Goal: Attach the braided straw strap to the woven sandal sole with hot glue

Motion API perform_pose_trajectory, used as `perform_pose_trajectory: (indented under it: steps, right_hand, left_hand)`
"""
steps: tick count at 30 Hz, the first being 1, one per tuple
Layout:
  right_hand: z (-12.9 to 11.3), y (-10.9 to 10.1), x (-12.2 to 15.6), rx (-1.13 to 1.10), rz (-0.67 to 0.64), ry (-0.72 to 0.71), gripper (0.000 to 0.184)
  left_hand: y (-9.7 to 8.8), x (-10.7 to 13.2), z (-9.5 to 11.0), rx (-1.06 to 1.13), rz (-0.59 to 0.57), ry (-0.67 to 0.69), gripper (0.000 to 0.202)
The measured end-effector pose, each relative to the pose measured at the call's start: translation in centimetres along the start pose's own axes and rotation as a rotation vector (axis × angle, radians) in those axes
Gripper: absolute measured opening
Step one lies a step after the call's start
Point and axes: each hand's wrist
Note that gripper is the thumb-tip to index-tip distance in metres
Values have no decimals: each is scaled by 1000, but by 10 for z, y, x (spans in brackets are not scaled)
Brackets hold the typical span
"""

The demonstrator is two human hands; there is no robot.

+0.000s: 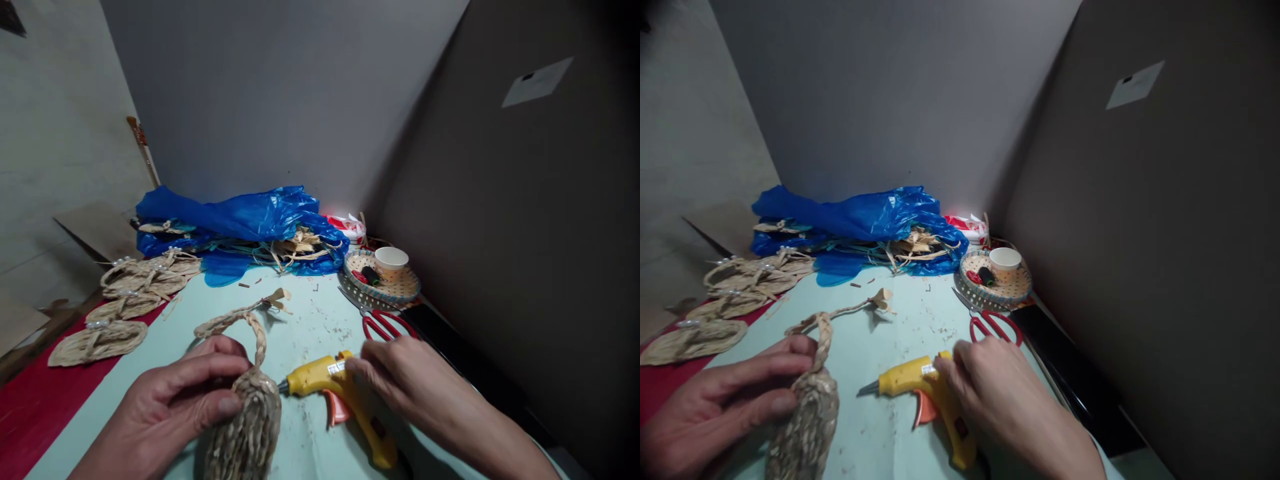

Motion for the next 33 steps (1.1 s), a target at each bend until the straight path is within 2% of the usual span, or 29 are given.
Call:
perform_pose_trajectory:
  steps: [2,4,5,7,9,12,16,18,21,28,33]
  right_hand:
    - [-17,-6,-6,-135,18,-61,45]
    - [-34,-5,-15,-504,-14,-162,38]
    - [-41,-3,-21,-634,-81,-185,38]
    - [-52,3,-31,-918,-262,-135,34]
    - [-59,10,-38,-1170,-375,-63,25]
    - [-63,15,-40,-1364,-359,-2,16]
    - [-62,19,-32,-1422,-189,-25,18]
    - [-60,24,-25,-1388,-97,-49,17]
    - [-56,35,-17,-1343,22,-69,12]
    - [-55,48,-11,-1420,48,-23,14]
    - [-55,50,-8,-1348,85,-60,10]
  left_hand:
    - [3,3,1,-20,-80,8,12]
    - [6,5,1,-26,-158,21,9]
    - [8,6,1,-22,-191,21,8]
    - [10,7,2,-19,-228,-19,7]
    - [12,8,3,-6,-257,-85,11]
    - [13,8,6,75,-263,-179,25]
    - [13,9,10,274,-135,-379,38]
    - [13,9,10,328,-131,-451,39]
    - [13,8,8,354,-138,-473,39]
    - [10,7,-2,331,-157,-479,30]
    - [11,6,-2,321,-179,-485,30]
Point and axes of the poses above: each hand's wrist, its own x-axis away from the middle knuckle, its own y-axis out of the palm, z = x × y, and after that the axes turned 10 degrees about z, right-handed
